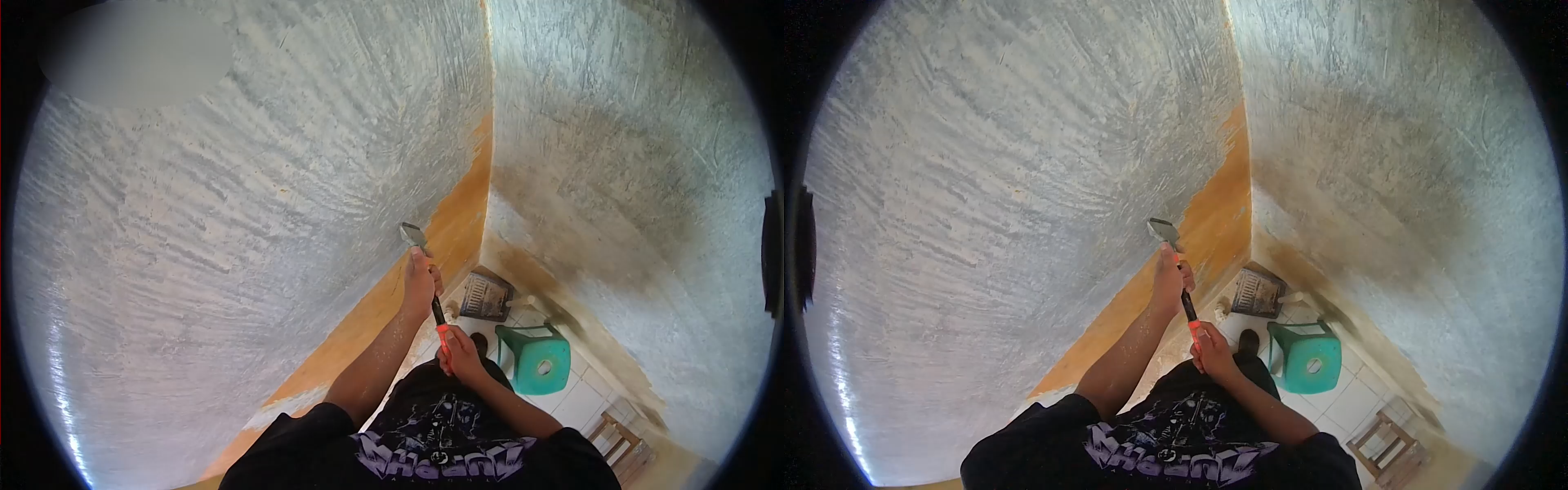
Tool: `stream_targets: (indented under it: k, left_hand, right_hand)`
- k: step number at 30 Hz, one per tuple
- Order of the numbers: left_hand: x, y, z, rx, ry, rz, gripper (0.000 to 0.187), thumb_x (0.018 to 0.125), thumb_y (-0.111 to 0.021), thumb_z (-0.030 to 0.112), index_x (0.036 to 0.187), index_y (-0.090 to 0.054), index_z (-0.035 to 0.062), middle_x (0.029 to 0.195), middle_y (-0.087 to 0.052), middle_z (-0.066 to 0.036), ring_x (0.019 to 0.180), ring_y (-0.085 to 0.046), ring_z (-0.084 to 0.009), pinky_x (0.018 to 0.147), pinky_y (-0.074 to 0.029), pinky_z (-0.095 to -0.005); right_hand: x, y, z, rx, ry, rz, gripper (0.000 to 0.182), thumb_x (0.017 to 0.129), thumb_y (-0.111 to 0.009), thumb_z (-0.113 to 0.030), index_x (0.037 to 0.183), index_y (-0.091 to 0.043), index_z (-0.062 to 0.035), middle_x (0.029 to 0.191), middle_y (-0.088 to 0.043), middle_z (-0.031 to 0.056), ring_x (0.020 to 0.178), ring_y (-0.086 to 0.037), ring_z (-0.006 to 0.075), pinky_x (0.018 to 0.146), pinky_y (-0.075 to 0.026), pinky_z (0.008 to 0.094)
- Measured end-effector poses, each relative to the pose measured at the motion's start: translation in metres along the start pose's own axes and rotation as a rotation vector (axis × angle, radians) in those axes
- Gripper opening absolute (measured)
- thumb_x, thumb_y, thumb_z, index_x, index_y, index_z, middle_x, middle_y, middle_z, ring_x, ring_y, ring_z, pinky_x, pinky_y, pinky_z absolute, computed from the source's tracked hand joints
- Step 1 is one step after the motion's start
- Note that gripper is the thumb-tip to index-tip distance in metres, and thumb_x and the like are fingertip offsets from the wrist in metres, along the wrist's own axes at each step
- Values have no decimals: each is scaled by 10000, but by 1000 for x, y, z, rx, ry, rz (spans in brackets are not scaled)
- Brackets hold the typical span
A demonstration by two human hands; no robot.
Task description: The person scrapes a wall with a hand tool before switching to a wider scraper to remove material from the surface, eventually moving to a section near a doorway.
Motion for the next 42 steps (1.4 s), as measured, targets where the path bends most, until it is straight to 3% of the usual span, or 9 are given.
stream_targets:
  k: [8, 16, 18, 21, 23, 28, 32, 36, 42]
  left_hand:
    - [9, -3, -2, 21, 40, -68, 475, 1011, -349, 584, 1038, -423, 115, 597, -351, 13, 452, -347, -100, 432, -344, -280]
    - [62, -75, 31, 200, -48, -210, 456, 1002, -372, 590, 1058, -429, 141, 603, -361, 23, 457, -352, -97, 428, -358, -288]
    - [50, -64, 26, 157, -88, -197, 460, 996, -384, 599, 1053, -435, 145, 607, -356, 26, 460, -355, -95, 425, -352, -290]
    - [26, -15, -8, 63, 70, -78, 465, 988, -395, 610, 1048, -436, 151, 616, -353, 26, 449, -347, -96, 420, -340, -281]
    - [17, 0, -14, -19, 172, -87, 455, 992, -393, 600, 1046, -433, 150, 619, -354, 27, 444, -344, -97, 417, -335, -273]
    - [71, -66, 7, 171, 32, -133, 473, 990, -373, 617, 1044, -432, 150, 597, -331, 40, 441, -326, -88, 421, -319, -273]
    - [50, -53, 5, 143, 24, -114, 484, 986, -364, 630, 1037, -428, 153, 582, -314, 47, 441, -309, -84, 422, -298, -274]
    - [20, -10, -11, 40, 192, -54, 442, 998, -363, 603, 1019, -411, 164, 588, -322, 39, 438, -294, -89, 413, -299, -265]
    - [44, -29, -12, 112, 49, -69, 417, 998, -370, 602, 989, -395, 185, 598, -317, 32, 438, -292, -92, 417, -302, -263]
  right_hand:
    - [-5, 2, 11, 59, 64, 173, 445, 1050, -413, -356, 1386, -474, -70, 629, -451, 3, 422, -388, 77, 400, -342, 231]
    - [36, 10, -35, 158, 199, 242, 365, 1044, -394, -438, 971, -515, -102, 538, -395, -10, 389, -358, 85, 359, -300, 236]
    - [31, 15, -34, 42, 196, 246, 384, 1040, -405, -449, 935, -520, -97, 518, -392, -12, 377, -362, 84, 355, -300, 237]
    - [3, 1, -5, -38, 159, 248, 390, 1038, -410, -452, 917, -511, -95, 523, -411, -8, 386, -382, 81, 356, -304, 235]
    - [4, 2, -2, -46, 129, 261, 394, 1038, -410, -450, 972, -531, -81, 525, -419, -8, 388, -389, 83, 356, -307, 235]
    - [39, 25, -36, 152, 113, 283, 423, 1040, -412, -427, 1186, -562, -59, 544, -425, -3, 397, -383, 91, 359, -310, 241]
    - [22, 15, -32, 42, 80, 253, 416, 1047, -393, -405, 1212, -559, -62, 556, -432, 0, 405, -381, 90, 361, -307, 239]
    - [8, 0, 2, 75, 1, 194, 437, 1051, -371, -399, 1267, -543, -60, 557, -433, 2, 410, -387, 92, 372, -317, 241]
    - [11, 11, -9, 120, -46, 194, 454, 1050, -367, -420, 1292, -527, -70, 556, -436, 7, 412, -400, 96, 381, -339, 244]
Point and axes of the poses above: each hand's wrist, its own x-axis towards the middle knuckle, its own y-axis out of the back of the hand, z = x × y, the point moved 8 cm from there along x, towards the middle knuckle
